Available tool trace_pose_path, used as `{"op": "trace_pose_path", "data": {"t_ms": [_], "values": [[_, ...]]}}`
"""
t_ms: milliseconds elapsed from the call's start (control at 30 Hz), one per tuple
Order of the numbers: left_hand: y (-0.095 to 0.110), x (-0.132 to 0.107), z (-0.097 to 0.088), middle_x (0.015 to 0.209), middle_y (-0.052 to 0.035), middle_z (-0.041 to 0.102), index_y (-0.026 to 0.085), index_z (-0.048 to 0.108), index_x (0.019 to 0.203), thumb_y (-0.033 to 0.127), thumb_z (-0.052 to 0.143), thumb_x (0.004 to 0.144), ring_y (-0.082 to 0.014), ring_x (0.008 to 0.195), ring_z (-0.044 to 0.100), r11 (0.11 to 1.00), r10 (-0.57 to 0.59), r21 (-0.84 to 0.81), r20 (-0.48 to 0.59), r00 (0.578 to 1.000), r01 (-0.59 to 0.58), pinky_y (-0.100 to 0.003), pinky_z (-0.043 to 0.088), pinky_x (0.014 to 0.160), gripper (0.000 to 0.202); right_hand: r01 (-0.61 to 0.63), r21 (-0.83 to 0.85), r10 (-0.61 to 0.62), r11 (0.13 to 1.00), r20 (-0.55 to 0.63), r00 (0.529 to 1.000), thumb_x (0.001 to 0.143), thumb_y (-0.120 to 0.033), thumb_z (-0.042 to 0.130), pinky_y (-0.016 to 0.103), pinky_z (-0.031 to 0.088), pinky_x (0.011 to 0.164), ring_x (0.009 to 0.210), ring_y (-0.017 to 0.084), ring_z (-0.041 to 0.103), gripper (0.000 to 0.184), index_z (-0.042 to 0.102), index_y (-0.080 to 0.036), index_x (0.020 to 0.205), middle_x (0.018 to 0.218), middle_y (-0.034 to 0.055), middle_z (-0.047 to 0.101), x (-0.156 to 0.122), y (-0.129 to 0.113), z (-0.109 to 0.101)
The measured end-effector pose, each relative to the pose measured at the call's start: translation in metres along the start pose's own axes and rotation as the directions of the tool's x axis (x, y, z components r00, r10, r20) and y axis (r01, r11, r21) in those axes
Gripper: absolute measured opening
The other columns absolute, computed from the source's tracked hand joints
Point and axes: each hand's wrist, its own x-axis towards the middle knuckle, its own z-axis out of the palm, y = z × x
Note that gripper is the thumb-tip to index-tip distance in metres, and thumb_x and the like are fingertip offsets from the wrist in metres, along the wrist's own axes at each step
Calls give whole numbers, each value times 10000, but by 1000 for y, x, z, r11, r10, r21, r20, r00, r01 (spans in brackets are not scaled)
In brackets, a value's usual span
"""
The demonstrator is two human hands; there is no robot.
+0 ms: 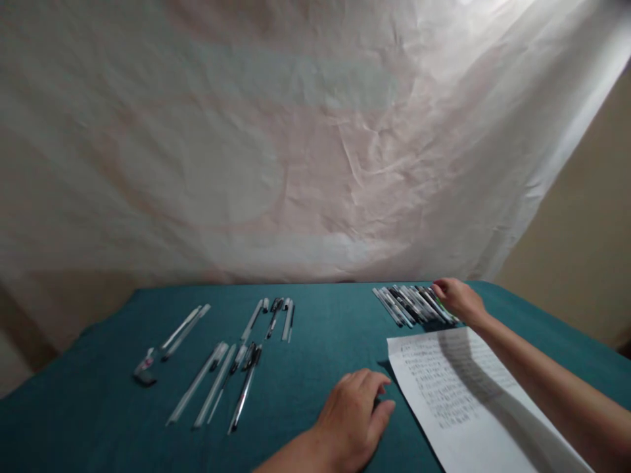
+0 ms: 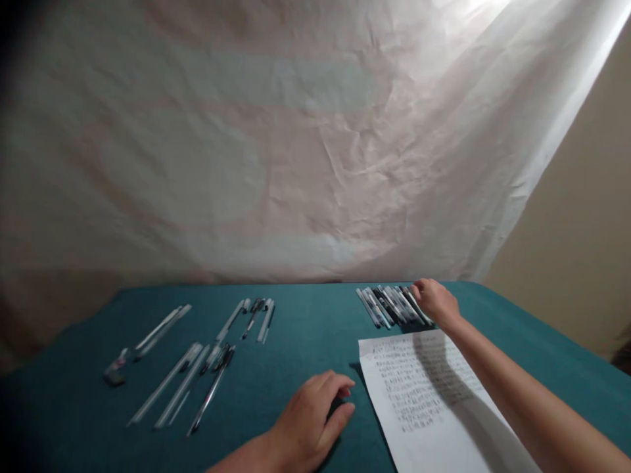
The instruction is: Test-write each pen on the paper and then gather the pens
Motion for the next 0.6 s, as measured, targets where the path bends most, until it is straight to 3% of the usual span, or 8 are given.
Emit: {"op": "trace_pose_path", "data": {"t_ms": [67, 133, 233, 400, 600], "values": [[-6, 2, -9, 961, -58, 561, 198, 504, 1038, 277, 379, 845, -179, 888, 506, 998, -41, 54, -65, 997, 44, -310, 376, 804, 243, 195, 96, -188, 976, -78, 979, 804, -377, 418, 255, 407, 686, 834, 194, 579, 327, 608, -186, 990, 950, 92, 620, -24, -33, -3], [-18, 5, -20, 988, -63, 547, 195, 522, 1014, 263, 392, 836, -184, 909, 500, 985, -98, 131, -134, 986, 115, -317, 371, 818, 230, 390, 216, -372, 895, -120, 921, 800, -363, 430, 259, 414, 674, 749, 174, 579, 302, 598, -185, 976, 882, 72, 619, -59, -68, -6], [-46, 10, -39, 995, -70, 537, 190, 533, 1001, 229, 425, 815, -188, 945, 492, 935, -189, 259, -212, 959, 242, -317, 359, 844, 219, 553, 362, -560, 751, -96, 823, 819, -305, 407, 258, 419, 678, 738, 157, 569, 255, 583, -195, 968, 880, 57, 597, -119, -115, -12], [-94, 8, -63, 1113, -118, 510, 151, 518, 1063, 190, 416, 811, -210, 1048, 456, 786, -315, 432, -335, 888, 442, -325, 320, 904, 274, 636, 444, -710, 631, 1, 704, 812, -216, 428, 262, 410, 702, 794, 167, 549, 205, 595, -216, 929, 841, 44, 580, -191, -164, -17], [-124, 4, -64, 1247, -135, 448, 130, 539, 1065, 179, 347, 832, -203, 1133, 423, 726, -385, 464, -337, 859, 508, -295, 305, 930, 306, 652, 498, -762, 571, 26, 647, 821, -158, 416, 255, 395, 696, 775, 156, 537, 205, 593, -214, 909, 812, 34, 568, -212, -178, -10]]}}
